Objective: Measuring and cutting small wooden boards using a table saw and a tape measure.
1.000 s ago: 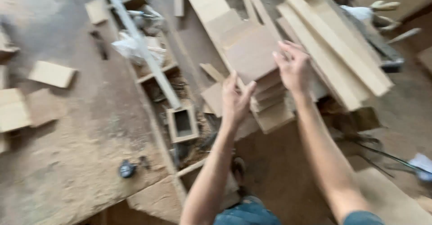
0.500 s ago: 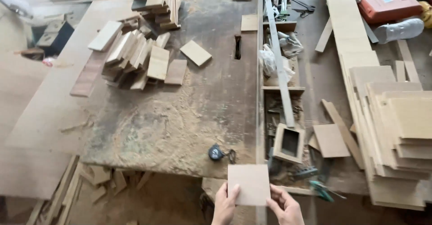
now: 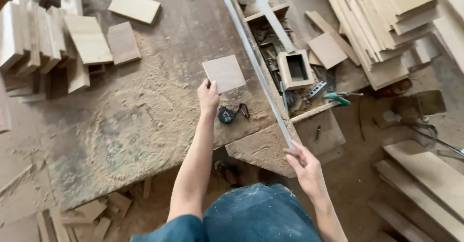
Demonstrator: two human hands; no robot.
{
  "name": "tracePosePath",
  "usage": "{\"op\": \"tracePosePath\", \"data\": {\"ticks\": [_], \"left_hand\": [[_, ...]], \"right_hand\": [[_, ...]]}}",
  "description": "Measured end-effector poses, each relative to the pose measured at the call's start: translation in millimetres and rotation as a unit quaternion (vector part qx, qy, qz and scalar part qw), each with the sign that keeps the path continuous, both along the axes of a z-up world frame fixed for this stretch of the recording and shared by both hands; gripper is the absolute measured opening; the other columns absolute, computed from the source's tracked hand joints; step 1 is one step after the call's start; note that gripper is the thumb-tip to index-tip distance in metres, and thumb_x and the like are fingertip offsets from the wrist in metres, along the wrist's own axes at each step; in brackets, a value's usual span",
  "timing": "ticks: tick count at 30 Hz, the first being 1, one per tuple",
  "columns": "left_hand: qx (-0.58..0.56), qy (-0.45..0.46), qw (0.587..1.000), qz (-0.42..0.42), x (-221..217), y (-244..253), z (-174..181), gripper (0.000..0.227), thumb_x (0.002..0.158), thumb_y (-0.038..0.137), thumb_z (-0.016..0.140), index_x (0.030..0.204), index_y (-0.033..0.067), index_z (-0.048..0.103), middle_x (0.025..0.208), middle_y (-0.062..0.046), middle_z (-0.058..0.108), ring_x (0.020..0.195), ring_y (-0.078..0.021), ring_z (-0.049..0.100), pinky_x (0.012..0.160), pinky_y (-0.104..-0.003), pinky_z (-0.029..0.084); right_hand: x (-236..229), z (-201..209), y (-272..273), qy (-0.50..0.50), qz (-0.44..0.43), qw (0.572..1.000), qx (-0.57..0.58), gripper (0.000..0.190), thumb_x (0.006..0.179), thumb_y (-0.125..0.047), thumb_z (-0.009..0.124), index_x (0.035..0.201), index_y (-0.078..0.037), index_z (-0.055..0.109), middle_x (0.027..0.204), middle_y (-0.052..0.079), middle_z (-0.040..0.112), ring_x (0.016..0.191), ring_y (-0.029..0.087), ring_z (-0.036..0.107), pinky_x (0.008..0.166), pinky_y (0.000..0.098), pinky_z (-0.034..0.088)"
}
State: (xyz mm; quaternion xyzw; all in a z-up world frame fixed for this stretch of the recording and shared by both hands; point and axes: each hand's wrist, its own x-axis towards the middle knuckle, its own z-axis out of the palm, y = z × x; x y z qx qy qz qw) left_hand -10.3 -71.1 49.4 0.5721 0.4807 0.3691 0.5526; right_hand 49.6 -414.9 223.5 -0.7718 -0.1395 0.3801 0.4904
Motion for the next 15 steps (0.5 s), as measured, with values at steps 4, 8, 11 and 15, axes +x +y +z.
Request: {"op": "tracePosePath", "data": {"ticks": [4, 8, 11, 15], "left_hand": [[-0.005, 0.044, 0.999, 0.008, 46, 36, -74, 0.043, 0.081, 0.021, 0.065, 0.121, 0.0059, 0.065, 0.101, -0.005, 0.076, 0.093, -0.0131, 0.069, 0.087, -0.028, 0.051], [0.05, 0.162, 0.986, -0.014, 58, 17, -47, 0.02, 0.073, 0.019, 0.06, 0.085, 0.0102, 0.073, 0.087, -0.008, 0.078, 0.08, -0.025, 0.072, 0.079, -0.037, 0.051], [0.11, 0.32, 0.938, -0.073, 51, 15, -70, 0.037, 0.08, 0.03, 0.055, 0.109, 0.0063, 0.061, 0.094, -0.023, 0.063, 0.111, -0.0391, 0.044, 0.103, -0.049, 0.028], [0.096, 0.255, 0.959, -0.08, 46, 13, -64, 0.014, 0.077, 0.021, 0.057, 0.077, 0.0083, 0.051, 0.08, -0.018, 0.062, 0.095, -0.0374, 0.051, 0.084, -0.044, 0.044]], "right_hand": [[-9, -11, -30, 0.044, -0.11, 0.99, -0.075, 0.055, 0.09, -0.014, 0.063, 0.143, -0.007, 0.055, 0.119, 0.016, 0.074, 0.096, 0.023, 0.073, 0.091, 0.033, 0.056], [1, -18, -42, 0.047, -0.165, 0.981, -0.093, 0.061, 0.091, -0.013, 0.062, 0.149, -0.003, 0.046, 0.119, 0.018, 0.072, 0.095, 0.026, 0.071, 0.085, 0.035, 0.058], [18, -11, -35, 0.027, -0.15, 0.983, -0.1, 0.06, 0.093, -0.012, 0.059, 0.15, -0.004, 0.045, 0.122, 0.018, 0.071, 0.096, 0.025, 0.071, 0.086, 0.035, 0.059], [54, -16, -23, 0.017, -0.111, 0.99, -0.081, 0.058, 0.092, -0.012, 0.059, 0.149, -0.005, 0.047, 0.122, 0.016, 0.071, 0.097, 0.022, 0.071, 0.091, 0.0329, 0.057]]}}
